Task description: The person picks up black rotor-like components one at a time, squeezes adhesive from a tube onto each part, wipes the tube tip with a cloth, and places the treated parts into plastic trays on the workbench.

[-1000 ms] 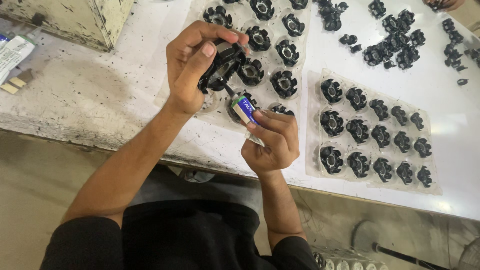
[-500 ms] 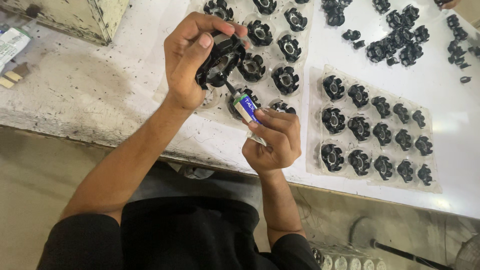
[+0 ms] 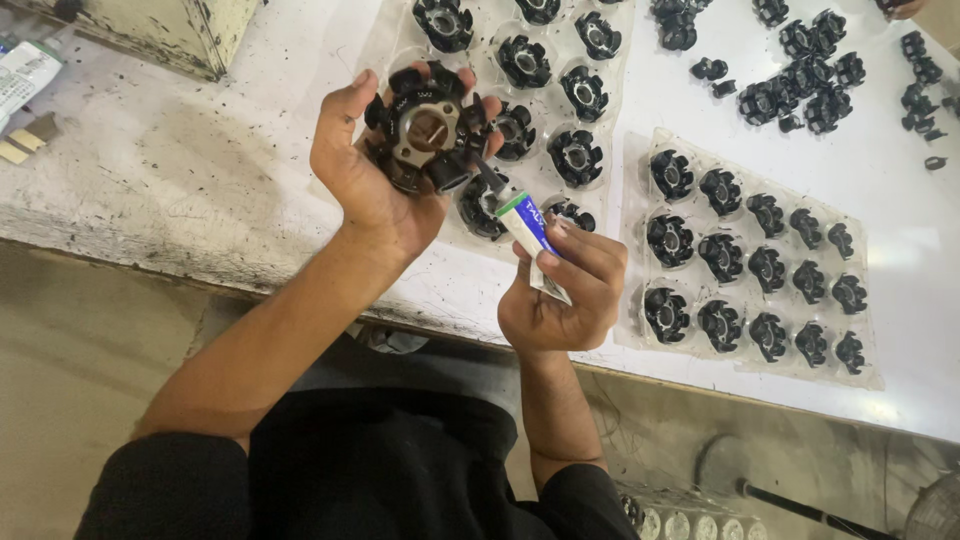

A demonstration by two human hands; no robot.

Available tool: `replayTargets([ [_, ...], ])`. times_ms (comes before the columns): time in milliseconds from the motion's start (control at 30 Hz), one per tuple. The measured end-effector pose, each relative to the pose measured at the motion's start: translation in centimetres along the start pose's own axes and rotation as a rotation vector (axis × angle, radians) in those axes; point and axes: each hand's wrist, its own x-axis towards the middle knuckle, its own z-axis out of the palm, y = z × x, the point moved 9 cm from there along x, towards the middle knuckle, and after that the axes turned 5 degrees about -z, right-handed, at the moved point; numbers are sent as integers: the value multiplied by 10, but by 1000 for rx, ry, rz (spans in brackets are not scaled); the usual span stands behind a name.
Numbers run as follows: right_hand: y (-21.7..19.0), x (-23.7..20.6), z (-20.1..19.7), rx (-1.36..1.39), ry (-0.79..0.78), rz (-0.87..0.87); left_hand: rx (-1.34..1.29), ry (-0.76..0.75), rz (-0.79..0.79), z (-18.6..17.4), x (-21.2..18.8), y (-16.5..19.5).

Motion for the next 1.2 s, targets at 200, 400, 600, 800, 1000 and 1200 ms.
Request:
replayTargets([
  [200,-1,-2,3,37,-32,-27,-75,69,-78,-6,-10,-12],
  [400,-2,-1,4,58,-43,-49,-122,110,-131,-14,-10,-18],
  [600,-2,-2,5,54,-24,-34,-131,89,-141,-16,-7,-17],
  [800,5,-5,2,79,-45,40,-119,114,-145,-16,-11,-17],
  [1000,14,-9,2,148,-68,94,-155,147,-175,-20,-12,-21],
  [1200,45,-32,-7,303,14,344,24,120,-21,-46,9,-6],
])
